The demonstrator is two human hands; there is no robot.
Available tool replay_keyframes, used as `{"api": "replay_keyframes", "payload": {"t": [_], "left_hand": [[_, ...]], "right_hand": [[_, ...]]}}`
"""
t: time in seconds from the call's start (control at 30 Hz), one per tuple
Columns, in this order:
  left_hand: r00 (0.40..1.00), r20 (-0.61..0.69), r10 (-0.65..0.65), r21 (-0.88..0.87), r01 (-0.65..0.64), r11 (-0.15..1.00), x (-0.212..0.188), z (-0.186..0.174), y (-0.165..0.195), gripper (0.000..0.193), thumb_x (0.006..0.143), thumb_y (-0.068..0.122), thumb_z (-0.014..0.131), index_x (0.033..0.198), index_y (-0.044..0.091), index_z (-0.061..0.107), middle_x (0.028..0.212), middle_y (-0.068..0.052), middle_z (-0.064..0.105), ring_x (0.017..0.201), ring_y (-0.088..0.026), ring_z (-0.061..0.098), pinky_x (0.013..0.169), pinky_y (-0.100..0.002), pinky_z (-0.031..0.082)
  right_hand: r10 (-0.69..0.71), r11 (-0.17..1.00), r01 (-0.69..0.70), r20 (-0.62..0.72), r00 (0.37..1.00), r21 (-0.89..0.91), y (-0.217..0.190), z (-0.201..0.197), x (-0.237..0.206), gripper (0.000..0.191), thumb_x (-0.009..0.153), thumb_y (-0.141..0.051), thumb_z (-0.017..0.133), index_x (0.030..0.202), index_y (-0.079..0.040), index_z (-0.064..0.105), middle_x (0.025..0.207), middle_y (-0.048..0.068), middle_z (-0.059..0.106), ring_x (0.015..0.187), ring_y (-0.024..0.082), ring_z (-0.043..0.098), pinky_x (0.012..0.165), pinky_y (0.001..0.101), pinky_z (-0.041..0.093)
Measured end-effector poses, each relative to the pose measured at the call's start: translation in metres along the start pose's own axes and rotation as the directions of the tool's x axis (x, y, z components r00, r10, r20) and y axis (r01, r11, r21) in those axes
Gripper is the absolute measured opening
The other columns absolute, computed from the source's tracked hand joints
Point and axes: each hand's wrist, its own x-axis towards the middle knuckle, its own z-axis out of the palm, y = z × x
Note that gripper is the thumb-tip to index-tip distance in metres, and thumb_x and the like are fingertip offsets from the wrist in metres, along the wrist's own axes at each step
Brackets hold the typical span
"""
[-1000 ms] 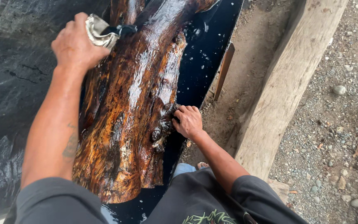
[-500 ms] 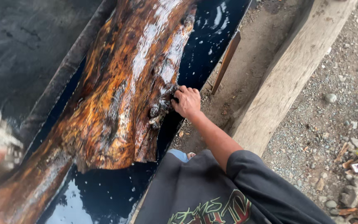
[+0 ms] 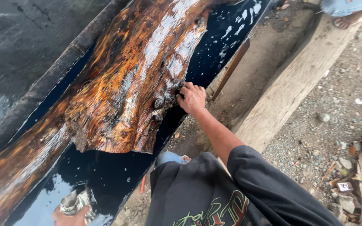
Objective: The person scrubs a large weathered wood log resting in a long water-filled tray, using the open end of a tin can to rub and scrape the log's surface. They work along the log section by section, dipping the can in the dark water and rubbing the wet wood, while steadying the log with the other hand.
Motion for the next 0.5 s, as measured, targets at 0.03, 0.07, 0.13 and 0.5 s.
{"api": "replay_keyframes", "payload": {"t": [0.03, 0.07, 0.13, 0.5], "left_hand": [[1.000, 0.021, -0.006, 0.094, 0.004, 0.996, 0.000, 0.006, 0.001, 0.091, 0.057, 0.013, 0.095, 0.135, -0.011, 0.054, 0.114, -0.028, 0.070, 0.106, -0.035, 0.070, 0.097, -0.045, 0.055], [0.999, 0.039, -0.023, 0.193, 0.015, 0.981, -0.002, 0.009, 0.002, 0.095, 0.057, 0.016, 0.096, 0.137, -0.010, 0.054, 0.118, -0.029, 0.068, 0.111, -0.038, 0.068, 0.100, -0.047, 0.054], [0.994, 0.073, -0.077, 0.351, 0.047, 0.935, -0.001, 0.018, 0.004, 0.100, 0.057, 0.023, 0.097, 0.142, -0.006, 0.053, 0.126, -0.029, 0.065, 0.119, -0.041, 0.064, 0.105, -0.050, 0.051], [0.964, 0.267, -0.019, 0.567, -0.141, 0.812, 0.027, 0.072, 0.040, 0.099, 0.060, 0.029, 0.095, 0.145, 0.004, 0.051, 0.131, -0.022, 0.062, 0.123, -0.036, 0.060, 0.105, -0.045, 0.048]], "right_hand": [[-0.010, 1.000, 0.010, -0.013, 1.000, -0.014, 0.001, 0.000, -0.001, 0.023, 0.086, -0.039, 0.073, 0.093, -0.017, 0.076, 0.118, 0.001, 0.066, 0.107, 0.025, 0.062, 0.096, 0.0422, 0.041], [-0.005, 1.000, 0.005, 0.002, 1.000, -0.020, 0.001, 0.001, -0.002, 0.023, 0.087, -0.039, 0.072, 0.094, -0.017, 0.076, 0.118, 0.002, 0.065, 0.106, 0.025, 0.063, 0.096, 0.0422, 0.041], [-0.008, 1.000, 0.008, 0.024, 1.000, -0.028, 0.002, 0.001, -0.002, 0.024, 0.088, -0.039, 0.072, 0.095, -0.017, 0.076, 0.116, 0.002, 0.065, 0.105, 0.025, 0.063, 0.095, 0.0423, 0.041], [-0.022, 0.998, 0.023, 0.030, 0.999, -0.051, 0.003, -0.013, -0.002, 0.023, 0.081, -0.038, 0.075, 0.088, -0.017, 0.077, 0.108, 0.006, 0.066, 0.098, 0.029, 0.065, 0.086, 0.0466, 0.046]]}}
